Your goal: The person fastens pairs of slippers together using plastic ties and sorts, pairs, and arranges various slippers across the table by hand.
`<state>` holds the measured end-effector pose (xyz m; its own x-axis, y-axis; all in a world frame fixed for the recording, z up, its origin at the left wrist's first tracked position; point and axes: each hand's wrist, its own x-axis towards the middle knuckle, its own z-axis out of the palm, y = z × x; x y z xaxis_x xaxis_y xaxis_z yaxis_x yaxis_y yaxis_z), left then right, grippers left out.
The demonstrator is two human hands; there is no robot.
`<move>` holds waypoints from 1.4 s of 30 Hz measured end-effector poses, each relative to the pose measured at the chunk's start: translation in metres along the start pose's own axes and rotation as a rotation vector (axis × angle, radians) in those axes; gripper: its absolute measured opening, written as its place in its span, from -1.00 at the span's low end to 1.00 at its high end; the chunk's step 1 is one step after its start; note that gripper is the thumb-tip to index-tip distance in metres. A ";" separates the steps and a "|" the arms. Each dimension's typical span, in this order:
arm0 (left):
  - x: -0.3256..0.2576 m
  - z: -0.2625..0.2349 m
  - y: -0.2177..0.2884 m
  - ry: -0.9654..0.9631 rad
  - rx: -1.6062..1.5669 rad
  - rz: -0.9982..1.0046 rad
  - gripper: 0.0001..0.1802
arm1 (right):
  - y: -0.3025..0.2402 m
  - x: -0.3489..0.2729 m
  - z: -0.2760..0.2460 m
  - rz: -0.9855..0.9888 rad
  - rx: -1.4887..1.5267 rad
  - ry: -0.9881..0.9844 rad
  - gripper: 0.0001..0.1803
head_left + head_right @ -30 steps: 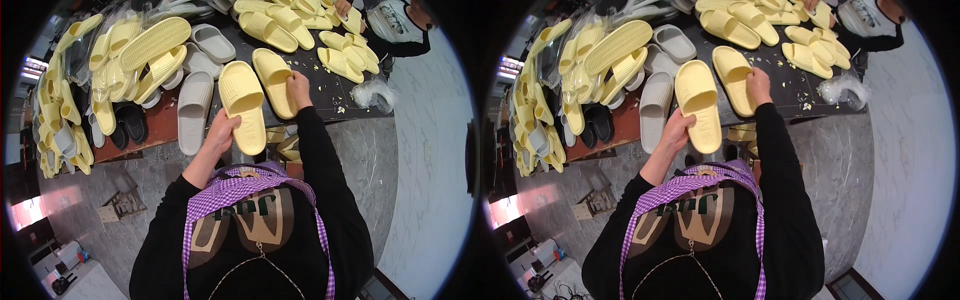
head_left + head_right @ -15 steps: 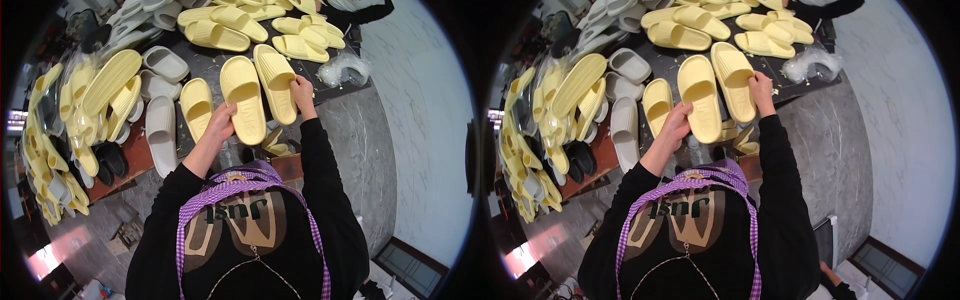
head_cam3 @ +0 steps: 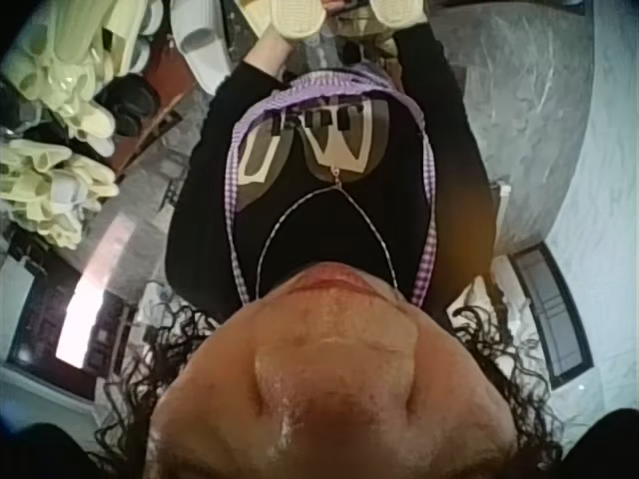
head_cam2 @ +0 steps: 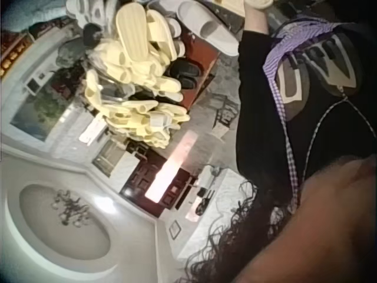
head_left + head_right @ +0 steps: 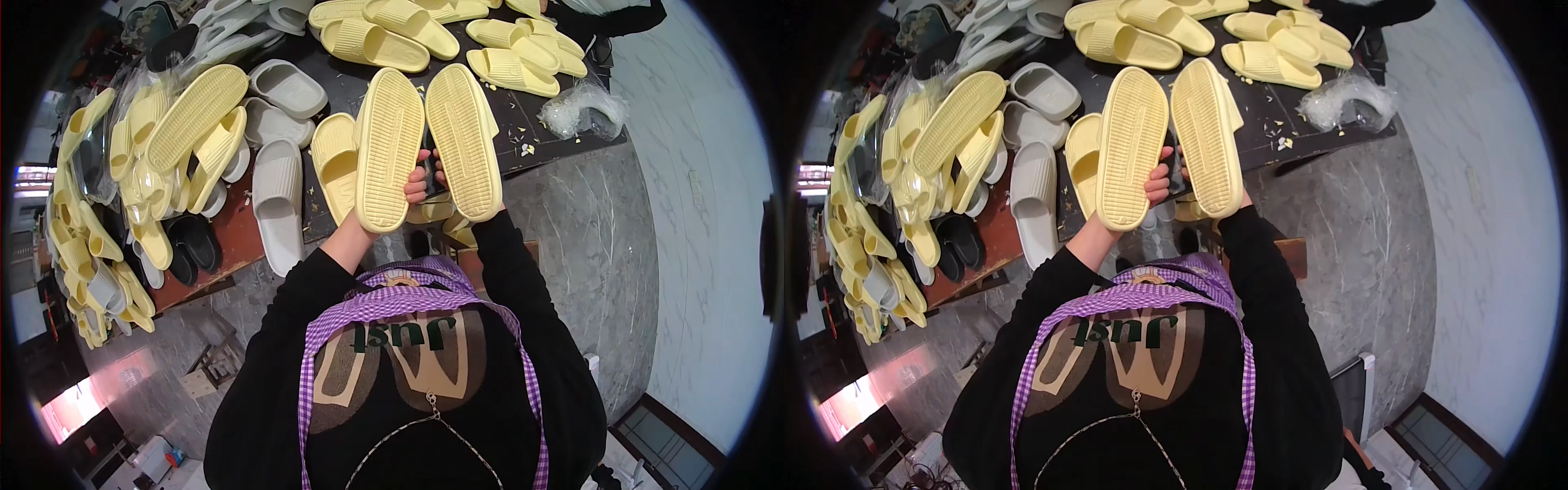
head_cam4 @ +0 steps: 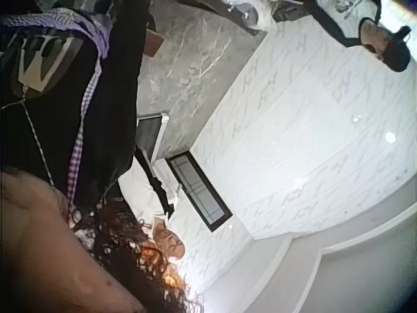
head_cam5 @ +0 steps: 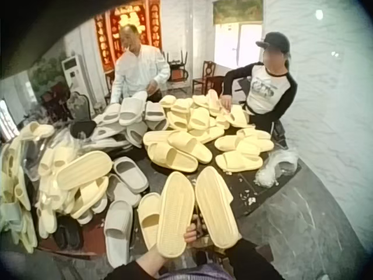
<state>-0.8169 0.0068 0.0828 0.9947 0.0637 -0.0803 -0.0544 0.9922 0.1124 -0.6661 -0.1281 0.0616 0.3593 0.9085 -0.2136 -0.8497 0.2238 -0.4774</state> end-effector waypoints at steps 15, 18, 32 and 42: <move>0.001 0.009 -0.003 -0.062 0.214 0.033 -0.54 | 0.009 -0.011 0.020 -0.045 -0.209 0.021 -0.66; 0.006 0.006 -0.002 -0.053 0.208 0.014 -0.55 | 0.005 -0.012 0.022 -0.057 -0.252 0.009 -0.67; 0.049 -0.030 0.005 0.680 0.637 0.479 -0.69 | -0.024 0.055 -0.029 -0.421 -0.853 0.568 -0.77; 0.057 -0.050 0.012 0.981 1.057 0.611 -0.65 | -0.048 0.064 -0.028 -0.641 -1.586 0.770 -0.77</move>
<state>-0.7657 0.0274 0.0297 0.3796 0.8728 -0.3067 0.0893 0.2954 0.9512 -0.5918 -0.0908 0.0468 0.8925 0.3923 0.2227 0.4054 -0.4809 -0.7775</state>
